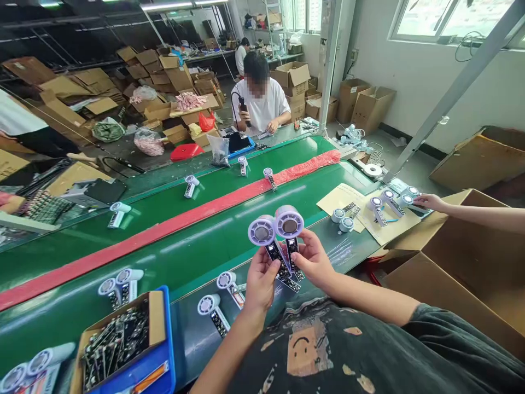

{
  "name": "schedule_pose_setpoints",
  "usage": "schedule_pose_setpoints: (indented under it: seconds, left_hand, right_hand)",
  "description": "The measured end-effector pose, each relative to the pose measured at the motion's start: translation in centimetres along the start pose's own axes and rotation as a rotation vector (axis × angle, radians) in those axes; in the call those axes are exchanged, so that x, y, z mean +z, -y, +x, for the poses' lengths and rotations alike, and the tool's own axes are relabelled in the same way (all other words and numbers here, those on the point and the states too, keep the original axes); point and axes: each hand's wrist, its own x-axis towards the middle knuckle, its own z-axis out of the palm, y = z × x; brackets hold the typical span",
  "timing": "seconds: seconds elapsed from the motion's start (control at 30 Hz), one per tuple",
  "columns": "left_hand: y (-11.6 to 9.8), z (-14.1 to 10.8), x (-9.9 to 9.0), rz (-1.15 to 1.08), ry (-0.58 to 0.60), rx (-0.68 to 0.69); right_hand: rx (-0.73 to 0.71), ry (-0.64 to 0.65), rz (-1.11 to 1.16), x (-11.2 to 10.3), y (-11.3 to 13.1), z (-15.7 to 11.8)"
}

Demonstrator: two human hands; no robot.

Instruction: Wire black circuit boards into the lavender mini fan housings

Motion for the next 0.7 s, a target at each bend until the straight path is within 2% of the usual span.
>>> schedule_pose_setpoints:
  seconds: [0.27, 0.53, 0.7]
  left_hand:
    - [0.3, -0.1, 0.4, 0.028, -0.032, -0.043]
    - [0.5, 0.2, 1.2, 0.013, 0.032, -0.087]
    - [0.8, 0.3, 1.2, 0.035, 0.094, -0.069]
  right_hand:
    - [0.061, -0.007, 0.018, -1.5, -0.8, -0.3]
    - [0.002, -0.033, 0.047, -2.6, -1.1, -0.8]
    - [-0.036, -0.083, 0.032, -2.6, -0.8, -1.4]
